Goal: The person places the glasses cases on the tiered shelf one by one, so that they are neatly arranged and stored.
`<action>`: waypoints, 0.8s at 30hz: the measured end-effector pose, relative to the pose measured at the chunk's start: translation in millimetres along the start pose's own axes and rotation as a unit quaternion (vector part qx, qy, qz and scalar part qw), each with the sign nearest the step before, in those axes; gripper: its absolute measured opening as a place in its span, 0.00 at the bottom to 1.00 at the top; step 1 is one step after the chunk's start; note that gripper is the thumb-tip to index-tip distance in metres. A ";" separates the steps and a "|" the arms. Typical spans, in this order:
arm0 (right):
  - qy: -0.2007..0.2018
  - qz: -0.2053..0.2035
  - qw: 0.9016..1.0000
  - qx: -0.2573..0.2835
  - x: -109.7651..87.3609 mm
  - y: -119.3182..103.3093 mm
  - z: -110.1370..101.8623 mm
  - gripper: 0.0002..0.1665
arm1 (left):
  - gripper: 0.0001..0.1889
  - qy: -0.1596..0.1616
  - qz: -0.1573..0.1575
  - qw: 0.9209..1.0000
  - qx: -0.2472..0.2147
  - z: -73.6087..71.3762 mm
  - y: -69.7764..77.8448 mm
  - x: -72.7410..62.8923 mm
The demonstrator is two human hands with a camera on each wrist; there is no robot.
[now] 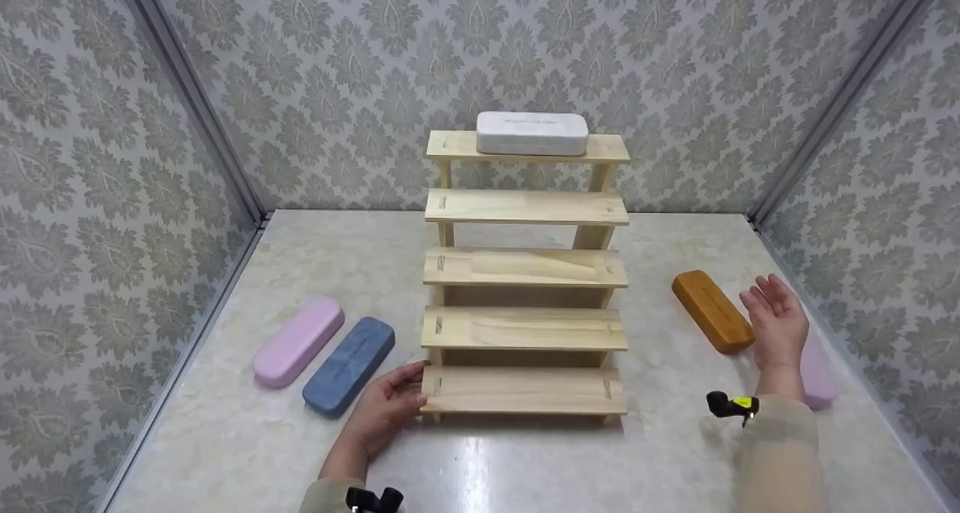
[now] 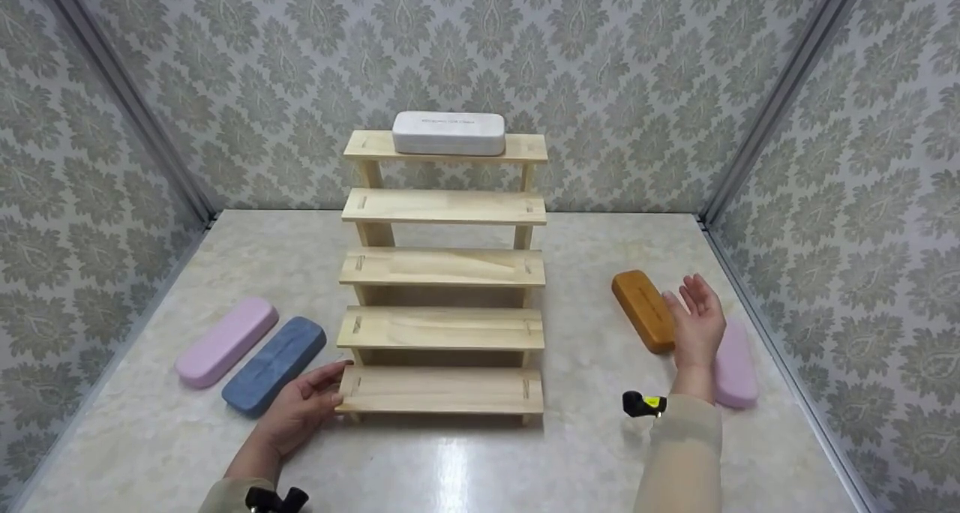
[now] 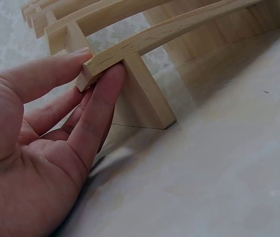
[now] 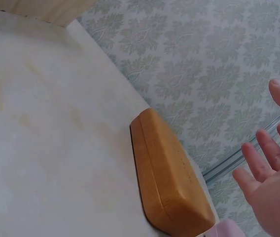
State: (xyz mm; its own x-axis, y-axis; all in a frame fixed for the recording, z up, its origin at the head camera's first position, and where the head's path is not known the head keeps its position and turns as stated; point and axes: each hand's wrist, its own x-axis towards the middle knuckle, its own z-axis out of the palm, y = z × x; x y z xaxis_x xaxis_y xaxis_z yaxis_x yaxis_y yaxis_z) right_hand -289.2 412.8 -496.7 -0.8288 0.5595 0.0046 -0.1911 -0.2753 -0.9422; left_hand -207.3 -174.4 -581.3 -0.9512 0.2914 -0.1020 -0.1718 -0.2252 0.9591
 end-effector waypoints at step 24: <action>0.012 0.020 0.985 -0.172 -6.5 32.5 -13.0 0.48 | 0.37 -0.007 0.004 1.000 0.009 0.2 2.4 -0.9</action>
State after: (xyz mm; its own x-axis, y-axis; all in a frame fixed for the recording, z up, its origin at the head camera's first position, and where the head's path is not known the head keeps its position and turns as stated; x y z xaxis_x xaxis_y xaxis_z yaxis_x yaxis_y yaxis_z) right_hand -283.2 410.3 -531.8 -0.8191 0.5724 -0.0385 0.0342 -0.0182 -0.9992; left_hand -206.8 -175.0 -578.9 -0.9489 0.3022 -0.0912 -0.1596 -0.2102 0.9645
